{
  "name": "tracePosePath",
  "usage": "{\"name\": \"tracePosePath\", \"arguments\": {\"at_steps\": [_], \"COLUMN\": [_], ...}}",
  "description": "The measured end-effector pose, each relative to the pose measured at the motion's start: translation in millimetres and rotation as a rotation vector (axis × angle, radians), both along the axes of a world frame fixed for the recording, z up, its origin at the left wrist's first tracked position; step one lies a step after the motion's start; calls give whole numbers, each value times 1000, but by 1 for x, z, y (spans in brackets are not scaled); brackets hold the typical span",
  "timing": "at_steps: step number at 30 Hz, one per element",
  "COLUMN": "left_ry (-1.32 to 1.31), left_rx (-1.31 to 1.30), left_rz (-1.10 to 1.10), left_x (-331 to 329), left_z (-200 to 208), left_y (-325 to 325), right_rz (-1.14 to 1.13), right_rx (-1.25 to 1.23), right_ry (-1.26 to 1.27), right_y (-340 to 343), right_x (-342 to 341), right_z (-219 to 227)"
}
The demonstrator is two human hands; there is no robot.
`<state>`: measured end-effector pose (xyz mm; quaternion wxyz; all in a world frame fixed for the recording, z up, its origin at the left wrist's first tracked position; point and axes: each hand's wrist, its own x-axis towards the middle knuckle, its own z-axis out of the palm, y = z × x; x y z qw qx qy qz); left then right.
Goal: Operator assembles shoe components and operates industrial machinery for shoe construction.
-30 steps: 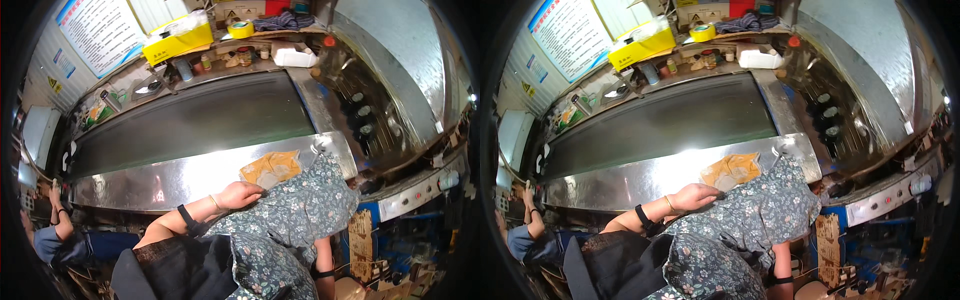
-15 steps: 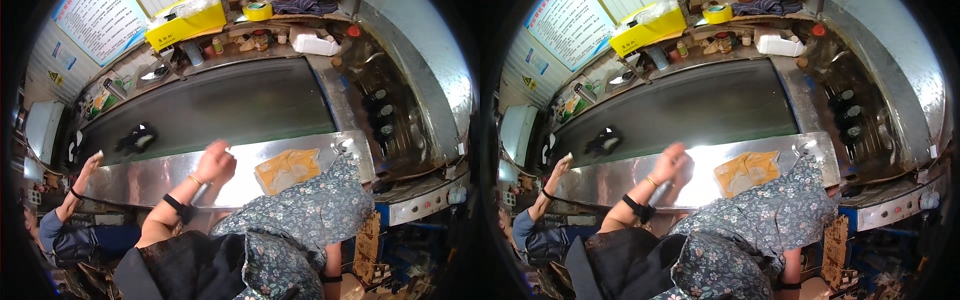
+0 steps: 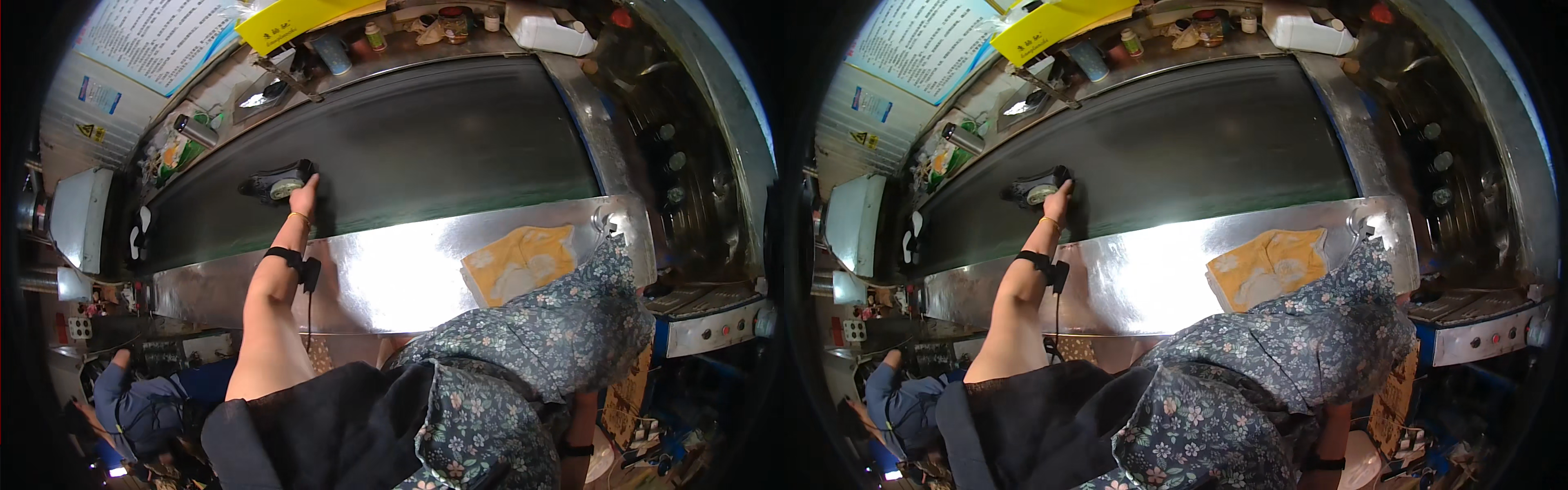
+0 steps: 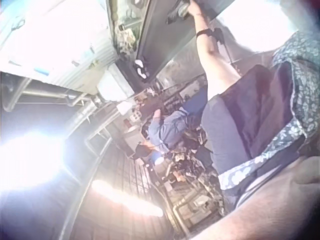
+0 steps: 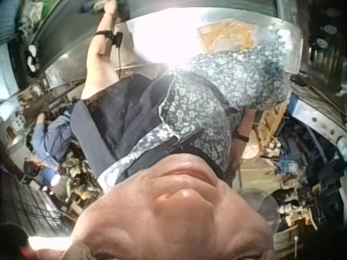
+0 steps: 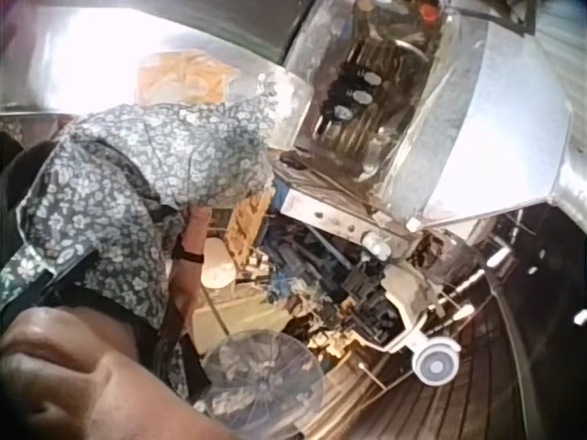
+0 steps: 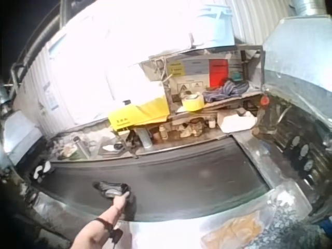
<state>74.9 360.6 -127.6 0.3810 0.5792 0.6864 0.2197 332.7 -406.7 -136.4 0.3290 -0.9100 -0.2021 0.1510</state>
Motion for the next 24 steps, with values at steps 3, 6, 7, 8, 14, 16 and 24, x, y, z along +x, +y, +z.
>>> {"name": "tracePosePath", "arguments": {"at_steps": [3, 6, 7, 8, 14, 16, 24], "left_ry": [-69, 443, 576, 710, 843, 986, 1082], "left_rx": [181, 922, 892, 781, 504, 718, 600], "left_rz": [-465, -487, -472, -415, -633, -864, -872], "left_x": [22, 2, -8, -16, 2, 28, 51], "left_z": [23, 65, 79, 86, 87, 87, 72], "left_y": [-8, 14, 29, 41, 73, 72, 39], "right_rz": [-14, -35, -38, -43, -76, -85, -114], "right_rx": [-33, -33, -35, -38, -77, -73, -84], "right_ry": [13, 6, 7, 9, 15, 7, -6], "right_y": [-1, -3, -3, -4, -8, -10, -19], "right_x": [-3, -5, -6, -7, -13, -16, -23], "right_z": [4, 7, 7, 7, 6, 9, 8]}}
